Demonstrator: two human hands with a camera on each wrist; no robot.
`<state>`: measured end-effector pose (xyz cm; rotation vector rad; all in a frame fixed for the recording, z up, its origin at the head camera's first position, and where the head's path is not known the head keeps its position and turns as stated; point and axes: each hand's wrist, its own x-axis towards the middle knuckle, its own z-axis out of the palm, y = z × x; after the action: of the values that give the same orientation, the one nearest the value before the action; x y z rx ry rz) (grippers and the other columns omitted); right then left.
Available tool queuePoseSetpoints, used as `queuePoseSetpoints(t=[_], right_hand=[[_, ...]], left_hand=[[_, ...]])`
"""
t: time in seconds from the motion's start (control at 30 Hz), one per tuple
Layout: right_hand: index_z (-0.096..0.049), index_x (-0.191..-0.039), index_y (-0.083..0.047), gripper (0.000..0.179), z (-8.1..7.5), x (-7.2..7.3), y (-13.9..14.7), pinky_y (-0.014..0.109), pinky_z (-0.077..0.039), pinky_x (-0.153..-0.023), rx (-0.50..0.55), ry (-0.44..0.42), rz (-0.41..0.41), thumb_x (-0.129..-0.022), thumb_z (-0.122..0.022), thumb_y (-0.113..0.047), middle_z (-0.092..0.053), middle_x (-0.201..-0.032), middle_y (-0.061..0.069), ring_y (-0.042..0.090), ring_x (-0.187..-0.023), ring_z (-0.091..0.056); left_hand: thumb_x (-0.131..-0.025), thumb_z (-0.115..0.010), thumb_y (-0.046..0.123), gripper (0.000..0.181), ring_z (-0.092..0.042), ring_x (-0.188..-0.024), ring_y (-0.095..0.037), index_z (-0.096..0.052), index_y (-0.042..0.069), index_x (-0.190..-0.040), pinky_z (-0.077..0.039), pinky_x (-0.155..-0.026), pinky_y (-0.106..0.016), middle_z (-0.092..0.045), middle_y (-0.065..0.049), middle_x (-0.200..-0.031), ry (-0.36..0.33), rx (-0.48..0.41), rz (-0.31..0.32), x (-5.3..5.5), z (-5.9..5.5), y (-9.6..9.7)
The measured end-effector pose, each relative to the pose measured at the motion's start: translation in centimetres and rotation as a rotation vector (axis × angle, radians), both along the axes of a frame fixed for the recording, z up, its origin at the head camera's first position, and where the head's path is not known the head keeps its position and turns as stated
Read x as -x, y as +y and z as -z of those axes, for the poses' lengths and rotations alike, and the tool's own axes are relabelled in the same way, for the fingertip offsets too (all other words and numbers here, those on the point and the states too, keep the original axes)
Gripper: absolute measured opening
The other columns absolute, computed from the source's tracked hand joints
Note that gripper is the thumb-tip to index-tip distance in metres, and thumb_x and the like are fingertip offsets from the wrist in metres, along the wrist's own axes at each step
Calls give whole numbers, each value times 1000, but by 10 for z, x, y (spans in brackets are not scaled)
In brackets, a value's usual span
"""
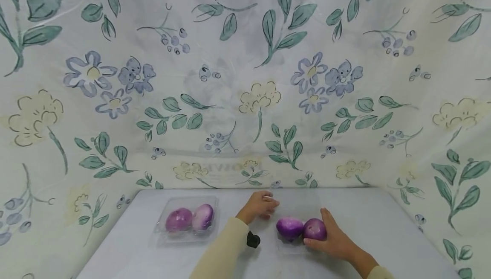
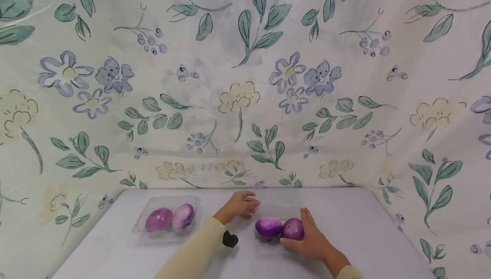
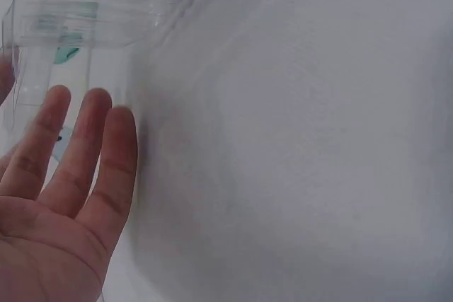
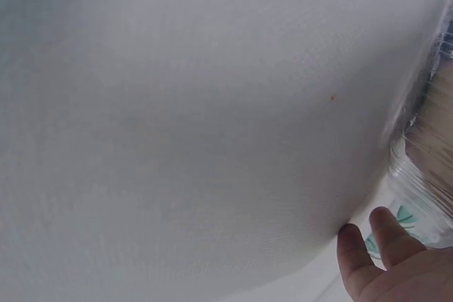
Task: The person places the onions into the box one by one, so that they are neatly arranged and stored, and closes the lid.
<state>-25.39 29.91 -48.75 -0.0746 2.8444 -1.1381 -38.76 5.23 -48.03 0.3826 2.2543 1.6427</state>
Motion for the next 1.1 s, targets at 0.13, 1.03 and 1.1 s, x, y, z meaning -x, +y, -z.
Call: queuePoseSetpoints(t=[0.13,1.03,1.1], right_hand=[[-4,-154,10,122,-2,0,-2,68,-15,-115,-2,-7,6,-79,-78,-52,-1,-161,33,52,-148,-4],[-3,-153,11,123,3,-1,-1,70,-19,-113,-11,-28,6,-80,-77,-53,-2,-159,37,56,-145,-11],[-6,-153,12,121,2,0,-2,69,-23,-112,-21,-10,9,-79,-77,-53,-7,-158,38,57,-143,-18]], left_hand=[[-91,-72,14,54,-72,-90,-29,-51,-7,-135,-61,-70,-39,-70,-21,-118,47,-40,13,-1,0,-1],[-102,-42,53,53,-61,-117,-31,-57,9,-130,-55,-82,-37,-61,-12,-132,340,76,199,-53,-24,-15],[-102,-43,53,53,-60,-119,-32,-59,11,-129,-55,-86,-40,-61,-11,-132,355,96,193,-55,-26,-16]])
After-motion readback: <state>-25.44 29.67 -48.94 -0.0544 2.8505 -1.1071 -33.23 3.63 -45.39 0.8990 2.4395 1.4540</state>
